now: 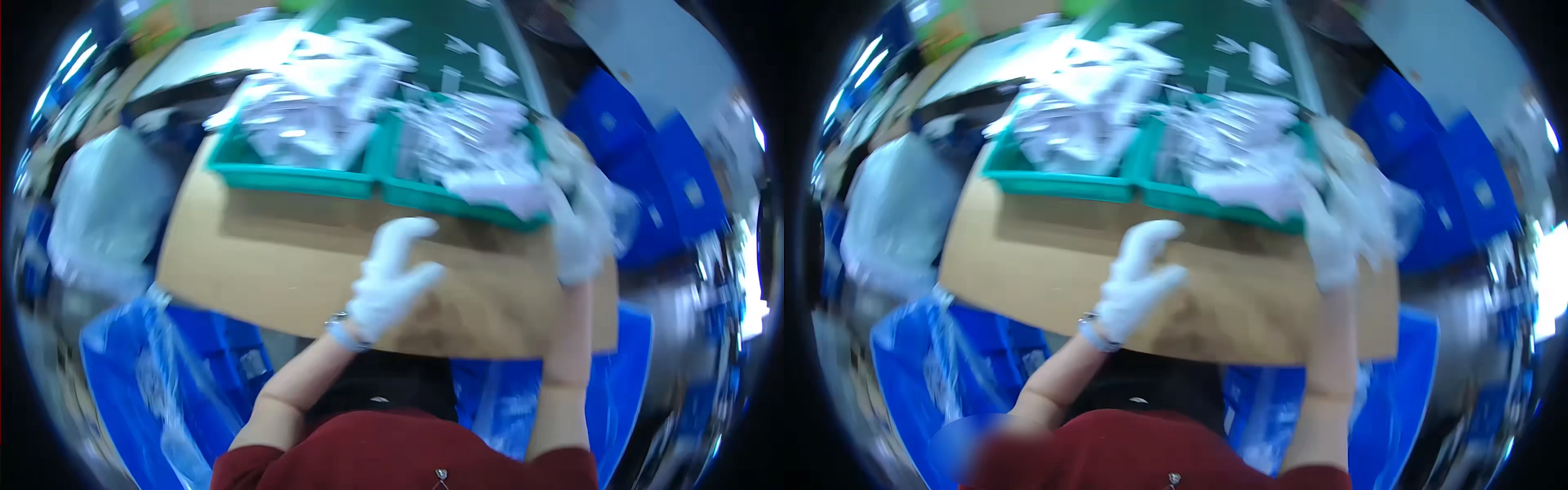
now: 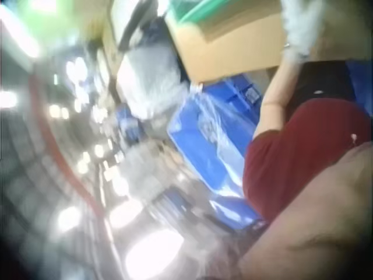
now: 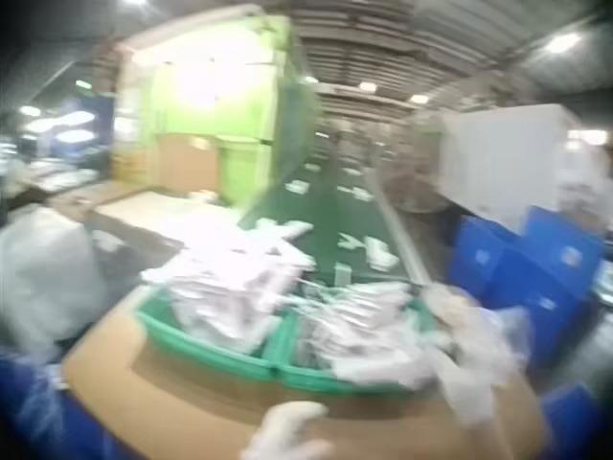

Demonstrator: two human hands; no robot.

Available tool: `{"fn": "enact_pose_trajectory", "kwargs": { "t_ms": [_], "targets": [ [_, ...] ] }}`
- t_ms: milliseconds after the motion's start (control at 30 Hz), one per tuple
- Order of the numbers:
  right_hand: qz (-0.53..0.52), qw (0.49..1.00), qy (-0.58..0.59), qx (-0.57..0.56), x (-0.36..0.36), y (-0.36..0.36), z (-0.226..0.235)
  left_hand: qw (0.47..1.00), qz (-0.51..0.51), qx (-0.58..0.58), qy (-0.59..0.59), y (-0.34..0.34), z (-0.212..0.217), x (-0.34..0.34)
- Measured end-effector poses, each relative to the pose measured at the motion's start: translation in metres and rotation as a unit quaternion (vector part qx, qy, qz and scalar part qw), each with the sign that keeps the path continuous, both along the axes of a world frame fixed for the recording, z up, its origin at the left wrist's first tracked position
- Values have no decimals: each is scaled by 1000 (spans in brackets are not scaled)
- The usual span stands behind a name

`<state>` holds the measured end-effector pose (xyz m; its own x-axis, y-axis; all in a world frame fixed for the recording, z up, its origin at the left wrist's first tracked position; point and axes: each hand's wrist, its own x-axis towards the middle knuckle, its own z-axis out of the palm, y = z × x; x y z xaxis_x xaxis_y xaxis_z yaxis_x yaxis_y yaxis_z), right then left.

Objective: Deburring and sorting small white plastic components at a factory workstation.

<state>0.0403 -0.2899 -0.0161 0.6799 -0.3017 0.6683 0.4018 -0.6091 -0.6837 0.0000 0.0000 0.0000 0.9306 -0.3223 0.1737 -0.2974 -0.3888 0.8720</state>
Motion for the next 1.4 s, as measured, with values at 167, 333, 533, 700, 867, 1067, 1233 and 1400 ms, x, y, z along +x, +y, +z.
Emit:
{"fn": "enact_pose_trajectory", "kwargs": {
  "t_ms": [167, 333, 533, 700, 867, 1067, 1233, 1400],
  "targets": [
    [330, 934, 131, -46, -40, -45, 41, 962, -100, 195, -160, -111, 9, 21],
    [376, 909, 158, -90, -56, -17, 36, 932, -265, -8, 246, -85, -1, 0],
    [214, 958, 180, -69, -67, -30, 27, 915, -172, -272, 243, -101, -20, 2],
    [169, 966, 172, -95, -81, -35, 11, 883, -148, -372, 243, -100, -35, 7],
    [178, 929, 316, 72, -98, -19, 26, 885, -148, -360, 257, -93, -23, 6],
    [147, 957, 234, -84, -102, -18, 22, 889, -136, -366, 238, -95, -20, -1],
    [131, 968, 192, -97, -108, -27, 8, 884, -128, -381, 239, -98, -20, -8],
    [151, 969, 130, -148, -107, -23, 22, 874, -154, -383, 257, -103, -22, -1]
  ]
}}
